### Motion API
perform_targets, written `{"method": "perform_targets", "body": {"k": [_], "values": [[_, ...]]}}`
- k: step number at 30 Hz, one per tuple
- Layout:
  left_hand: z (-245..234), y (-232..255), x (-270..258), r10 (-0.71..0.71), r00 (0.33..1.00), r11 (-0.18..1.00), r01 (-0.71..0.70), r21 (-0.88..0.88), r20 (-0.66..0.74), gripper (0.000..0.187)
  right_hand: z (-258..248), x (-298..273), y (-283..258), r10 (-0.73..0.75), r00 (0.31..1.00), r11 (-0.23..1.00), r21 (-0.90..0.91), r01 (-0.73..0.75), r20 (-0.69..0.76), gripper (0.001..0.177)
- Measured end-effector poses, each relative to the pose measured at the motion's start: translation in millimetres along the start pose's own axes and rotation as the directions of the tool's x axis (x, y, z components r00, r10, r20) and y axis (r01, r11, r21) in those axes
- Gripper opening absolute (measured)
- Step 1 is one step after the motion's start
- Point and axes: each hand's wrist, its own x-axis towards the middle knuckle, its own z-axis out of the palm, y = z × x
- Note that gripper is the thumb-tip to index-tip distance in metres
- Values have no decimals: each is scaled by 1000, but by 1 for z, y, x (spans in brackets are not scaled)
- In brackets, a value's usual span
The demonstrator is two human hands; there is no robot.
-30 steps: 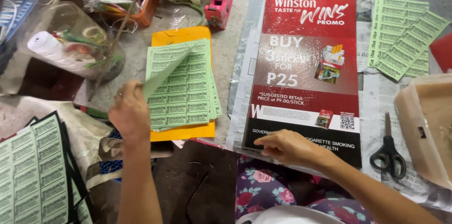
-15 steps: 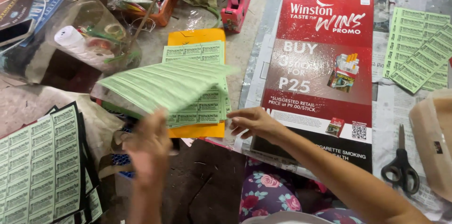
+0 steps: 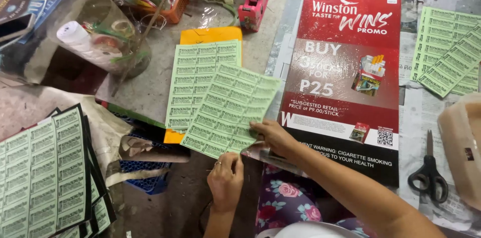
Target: The person applies glue to a large poster using a brush and then carefully aligns and sticks large sheets of labels onto the adhesive surface.
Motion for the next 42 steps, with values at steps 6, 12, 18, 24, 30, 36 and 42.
{"method": "perform_targets", "body": {"k": [6, 12, 18, 24, 30, 36, 42], "values": [[24, 1, 0, -208, 974, 967, 218, -132, 85, 14, 4, -8, -11, -85, 972, 995, -34, 94, 218, 50], [30, -6, 51, -387, 869, 850, 465, -245, 308, 60, -47, 85, 64, -155, 966, 987, 85, 140, 208, 72], [46, -22, 100, -426, 729, 797, 583, -159, 536, 38, -3, 32, 34, -208, 972, 978, 8, 209, 111, 62], [82, -69, 103, -497, 573, 616, 762, -199, 652, 32, 26, -16, 5, -283, 957, 941, -175, 291, 68, 61], [77, -84, 100, -468, 471, 251, 882, -399, 748, 31, 11, 17, 27, -285, 958, 949, -133, 286, 30, 57], [78, -91, 103, -424, 393, 165, 919, -357, 816, 37, 5, 27, 28, -269, 963, 955, -131, 266, -9, 60], [71, -88, 111, -407, 362, 218, 930, -295, 839, 36, 10, 19, 15, -247, 968, 962, -134, 240, -38, 72]]}}
